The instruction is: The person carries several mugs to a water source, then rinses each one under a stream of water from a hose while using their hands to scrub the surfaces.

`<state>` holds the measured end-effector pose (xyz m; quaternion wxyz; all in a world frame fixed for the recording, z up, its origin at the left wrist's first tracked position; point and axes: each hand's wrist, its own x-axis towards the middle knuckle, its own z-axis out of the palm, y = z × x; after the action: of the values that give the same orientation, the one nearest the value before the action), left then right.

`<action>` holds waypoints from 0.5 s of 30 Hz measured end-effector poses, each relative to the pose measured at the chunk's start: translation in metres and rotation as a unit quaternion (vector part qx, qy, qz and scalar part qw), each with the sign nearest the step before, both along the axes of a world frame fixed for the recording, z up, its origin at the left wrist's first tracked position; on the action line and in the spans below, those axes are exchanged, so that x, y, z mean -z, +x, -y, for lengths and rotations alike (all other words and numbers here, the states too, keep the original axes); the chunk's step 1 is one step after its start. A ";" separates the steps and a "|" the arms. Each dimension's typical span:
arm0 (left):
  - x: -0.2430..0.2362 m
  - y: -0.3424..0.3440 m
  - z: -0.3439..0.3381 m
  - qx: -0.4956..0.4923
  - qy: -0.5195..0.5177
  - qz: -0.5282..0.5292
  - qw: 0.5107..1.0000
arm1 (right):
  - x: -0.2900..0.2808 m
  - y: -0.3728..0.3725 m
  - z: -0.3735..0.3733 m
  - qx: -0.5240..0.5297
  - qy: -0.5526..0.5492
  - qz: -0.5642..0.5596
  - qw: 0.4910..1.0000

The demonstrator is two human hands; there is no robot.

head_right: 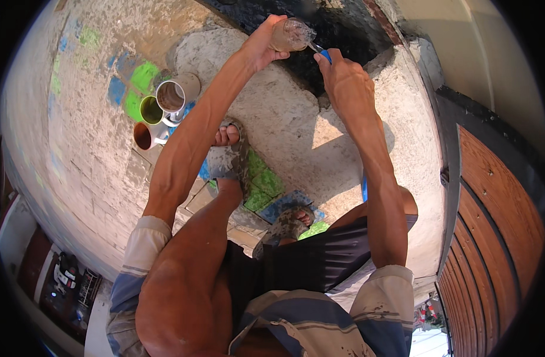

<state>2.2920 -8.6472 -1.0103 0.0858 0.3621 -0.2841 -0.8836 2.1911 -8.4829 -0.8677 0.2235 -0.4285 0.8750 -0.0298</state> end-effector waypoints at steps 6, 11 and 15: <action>-0.018 0.014 -0.010 -0.038 0.083 -0.039 0.995 | 0.055 0.018 0.017 -0.188 -0.339 -0.054 0.920; -0.048 0.006 -0.059 -0.235 -0.249 0.035 0.939 | 0.063 0.035 0.059 0.248 -0.353 0.316 0.845; -0.058 0.025 -0.027 -0.237 -0.127 -0.036 0.962 | 0.051 0.059 0.070 0.059 -0.442 0.287 0.848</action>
<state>2.3167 -8.6204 -0.9525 0.3484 0.3734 -0.2963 -0.8071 2.2496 -8.5525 -0.9183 0.2494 -0.4018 0.6899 -0.5480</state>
